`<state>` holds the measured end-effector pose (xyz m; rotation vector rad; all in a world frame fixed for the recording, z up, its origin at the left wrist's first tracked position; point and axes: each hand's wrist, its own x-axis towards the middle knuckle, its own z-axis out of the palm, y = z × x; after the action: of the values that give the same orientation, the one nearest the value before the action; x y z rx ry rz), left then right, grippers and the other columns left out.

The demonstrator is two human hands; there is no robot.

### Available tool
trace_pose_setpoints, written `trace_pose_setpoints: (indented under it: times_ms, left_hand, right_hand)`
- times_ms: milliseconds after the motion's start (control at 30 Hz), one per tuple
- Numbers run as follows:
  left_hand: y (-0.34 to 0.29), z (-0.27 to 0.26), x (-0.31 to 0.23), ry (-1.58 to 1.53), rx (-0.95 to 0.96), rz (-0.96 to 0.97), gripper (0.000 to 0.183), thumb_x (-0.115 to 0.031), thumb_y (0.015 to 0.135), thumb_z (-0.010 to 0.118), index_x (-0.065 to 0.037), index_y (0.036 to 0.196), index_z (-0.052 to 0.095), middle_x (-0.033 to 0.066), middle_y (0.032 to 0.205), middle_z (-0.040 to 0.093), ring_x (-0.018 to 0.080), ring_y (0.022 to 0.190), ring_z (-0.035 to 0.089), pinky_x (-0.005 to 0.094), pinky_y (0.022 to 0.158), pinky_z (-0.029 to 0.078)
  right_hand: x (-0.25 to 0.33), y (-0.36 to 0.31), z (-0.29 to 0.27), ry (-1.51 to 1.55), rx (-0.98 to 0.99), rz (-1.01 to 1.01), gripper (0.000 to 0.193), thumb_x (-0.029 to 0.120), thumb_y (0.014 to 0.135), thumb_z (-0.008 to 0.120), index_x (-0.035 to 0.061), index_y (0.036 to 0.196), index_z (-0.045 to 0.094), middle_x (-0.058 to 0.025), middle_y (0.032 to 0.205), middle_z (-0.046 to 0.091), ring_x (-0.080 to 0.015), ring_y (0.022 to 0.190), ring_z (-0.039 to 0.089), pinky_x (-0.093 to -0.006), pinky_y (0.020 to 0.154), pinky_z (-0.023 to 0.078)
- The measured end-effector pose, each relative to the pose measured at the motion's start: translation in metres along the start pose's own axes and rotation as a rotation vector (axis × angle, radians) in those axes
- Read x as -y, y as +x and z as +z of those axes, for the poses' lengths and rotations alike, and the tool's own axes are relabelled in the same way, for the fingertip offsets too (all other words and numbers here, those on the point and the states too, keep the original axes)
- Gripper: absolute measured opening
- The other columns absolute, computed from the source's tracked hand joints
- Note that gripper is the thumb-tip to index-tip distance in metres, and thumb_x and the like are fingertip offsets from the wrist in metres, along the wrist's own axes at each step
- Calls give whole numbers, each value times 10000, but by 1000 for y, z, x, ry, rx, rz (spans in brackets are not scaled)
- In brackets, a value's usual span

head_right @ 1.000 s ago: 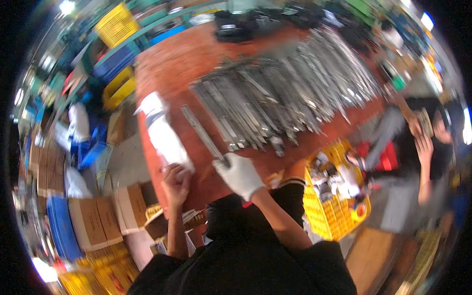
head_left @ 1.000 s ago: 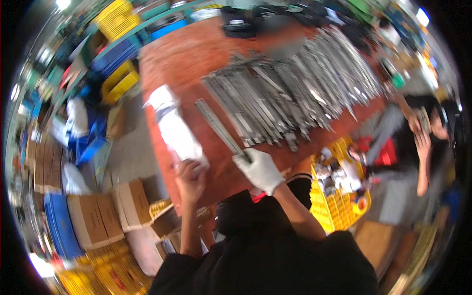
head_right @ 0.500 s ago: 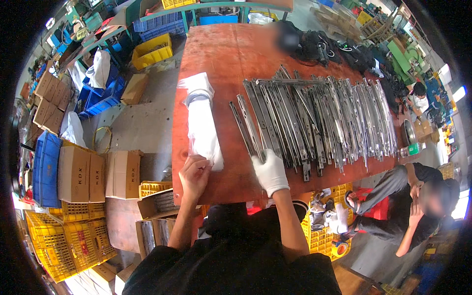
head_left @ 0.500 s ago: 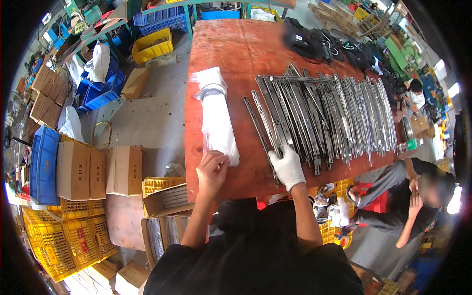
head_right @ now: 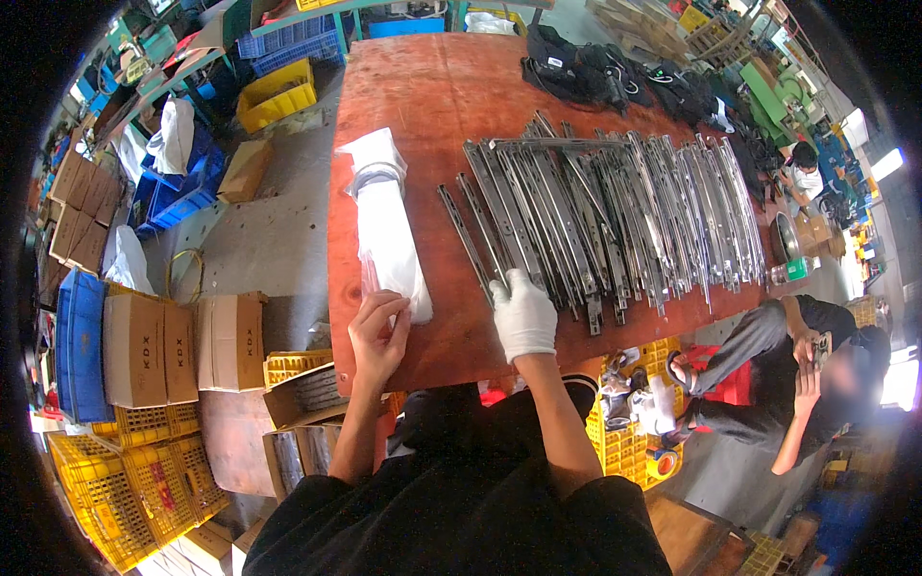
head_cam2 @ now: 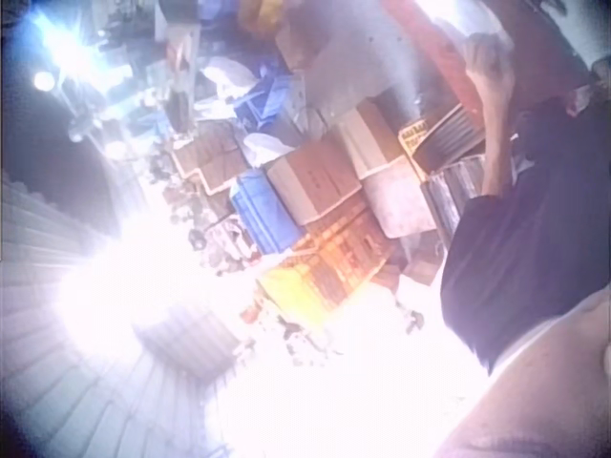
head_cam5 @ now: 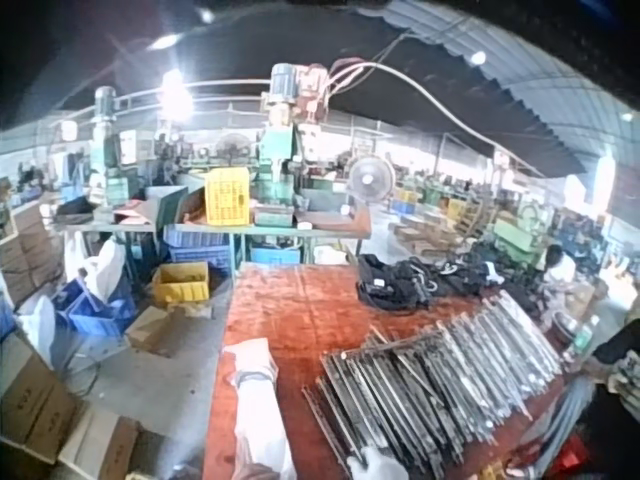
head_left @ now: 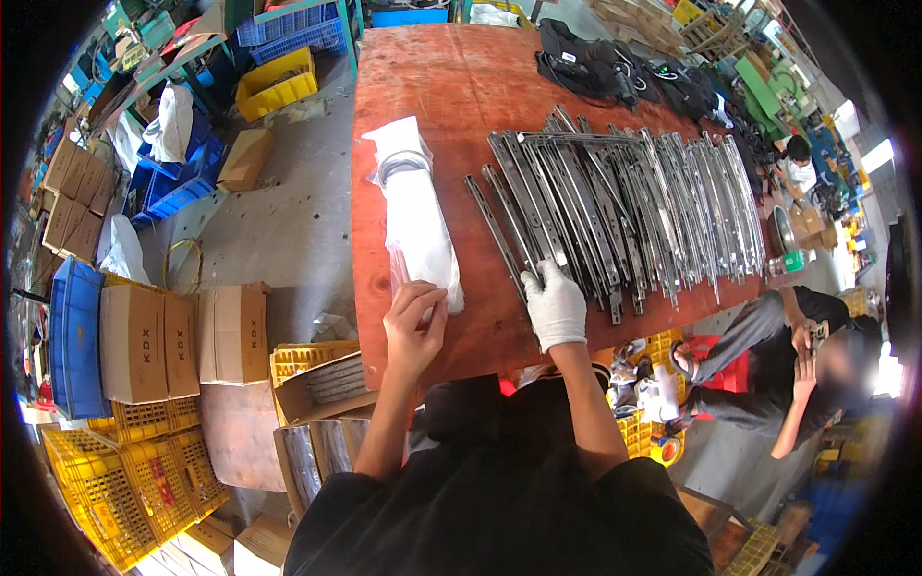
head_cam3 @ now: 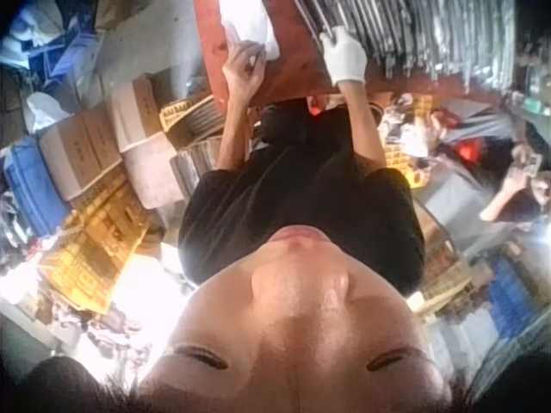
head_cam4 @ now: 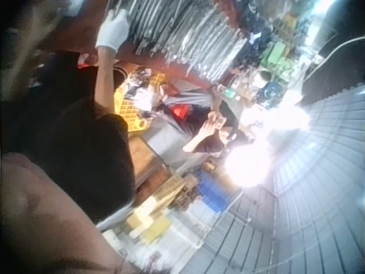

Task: Sorting metal drawer slides and placing them into plastic sleeves and cardboard boxes.

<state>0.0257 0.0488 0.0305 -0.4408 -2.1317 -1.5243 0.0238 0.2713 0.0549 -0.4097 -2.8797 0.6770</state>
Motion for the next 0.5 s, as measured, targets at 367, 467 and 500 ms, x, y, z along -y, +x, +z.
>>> trace_pose_setpoints:
  times_ms: [367, 467, 500]
  left_hand:
    - [-6, 1, 7, 29, 17, -7, 153, 82, 785, 707, 29, 928, 711, 137, 902, 684, 275, 877, 676, 332, 777, 536]
    - [-6, 1, 5, 30, 34, 32, 148, 81, 786, 713, 29, 925, 715, 139, 920, 692, 266, 889, 685, 329, 782, 542]
    - [-6, 0, 5, 39, 36, 29, 148, 81, 786, 713, 29, 925, 715, 139, 920, 692, 266, 889, 685, 329, 782, 542]
  right_hand:
    - [27, -10, -27, -193, 255, -3, 366, 412, 945, 599, 51, 920, 651, -182, 885, 686, -389, 838, 681, -497, 748, 547]
    - [58, 6, -25, -194, 135, -118, 559, 465, 893, 672, -1, 1183, 564, -215, 1057, 672, -356, 983, 674, -454, 844, 541]
    - [70, 20, -17, -231, 107, -144, 629, 456, 874, 706, -33, 1225, 523, -236, 1076, 657, -353, 1024, 663, -429, 878, 534]
